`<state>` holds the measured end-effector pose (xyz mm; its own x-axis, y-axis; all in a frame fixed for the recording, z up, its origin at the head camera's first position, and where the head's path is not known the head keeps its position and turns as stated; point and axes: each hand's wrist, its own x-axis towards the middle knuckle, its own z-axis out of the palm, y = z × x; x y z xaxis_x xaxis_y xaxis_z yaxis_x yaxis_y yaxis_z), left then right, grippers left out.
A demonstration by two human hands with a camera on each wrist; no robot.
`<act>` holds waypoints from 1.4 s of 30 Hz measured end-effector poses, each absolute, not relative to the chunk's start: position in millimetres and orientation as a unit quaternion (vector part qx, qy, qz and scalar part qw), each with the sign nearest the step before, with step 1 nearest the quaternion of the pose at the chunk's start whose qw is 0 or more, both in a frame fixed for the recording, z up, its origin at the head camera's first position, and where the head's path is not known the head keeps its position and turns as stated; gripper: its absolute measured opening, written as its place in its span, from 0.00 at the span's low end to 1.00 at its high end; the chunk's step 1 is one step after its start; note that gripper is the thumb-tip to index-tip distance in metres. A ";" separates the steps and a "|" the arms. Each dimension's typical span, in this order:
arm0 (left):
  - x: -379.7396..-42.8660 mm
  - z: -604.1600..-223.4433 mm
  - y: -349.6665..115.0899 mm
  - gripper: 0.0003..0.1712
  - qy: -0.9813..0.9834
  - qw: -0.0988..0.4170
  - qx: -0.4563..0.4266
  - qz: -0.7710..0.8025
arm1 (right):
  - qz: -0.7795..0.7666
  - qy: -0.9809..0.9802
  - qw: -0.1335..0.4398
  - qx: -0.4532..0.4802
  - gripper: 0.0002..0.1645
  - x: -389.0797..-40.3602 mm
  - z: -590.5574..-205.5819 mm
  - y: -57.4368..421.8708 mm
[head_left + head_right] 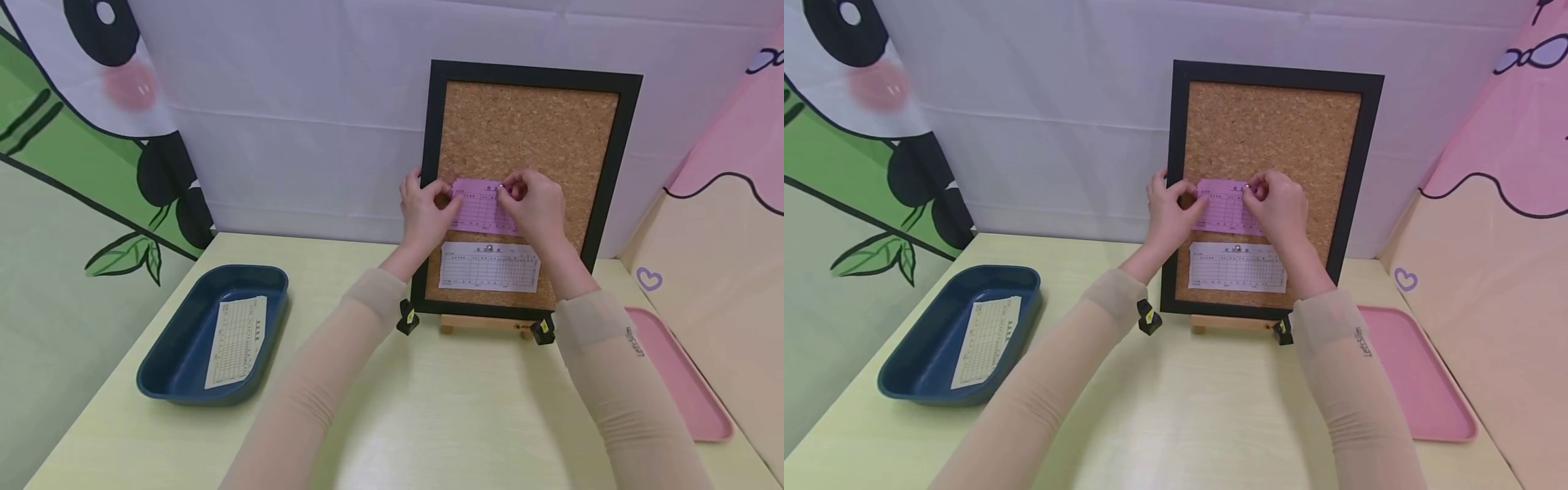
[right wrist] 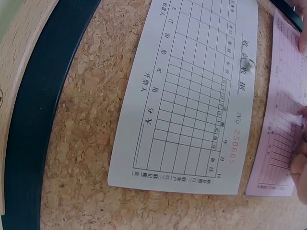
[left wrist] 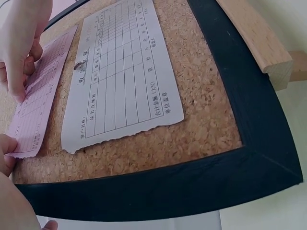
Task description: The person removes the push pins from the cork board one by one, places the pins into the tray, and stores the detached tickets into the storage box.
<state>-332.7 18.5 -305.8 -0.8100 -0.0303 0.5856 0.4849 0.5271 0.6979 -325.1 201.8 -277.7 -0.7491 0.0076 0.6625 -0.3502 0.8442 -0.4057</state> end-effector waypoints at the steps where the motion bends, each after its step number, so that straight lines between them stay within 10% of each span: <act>1: -332.7 -306.0 18.5 0.10 -0.826 0.278 -0.136 -0.471 | 0.260 -0.898 0.342 0.096 0.11 -325.7 -277.8 201.8; 42: -336.5 -312.8 17.5 0.09 -0.781 0.279 -0.166 -0.534 | 0.252 -0.882 0.383 0.108 0.12 -328.4 -281.9 202.1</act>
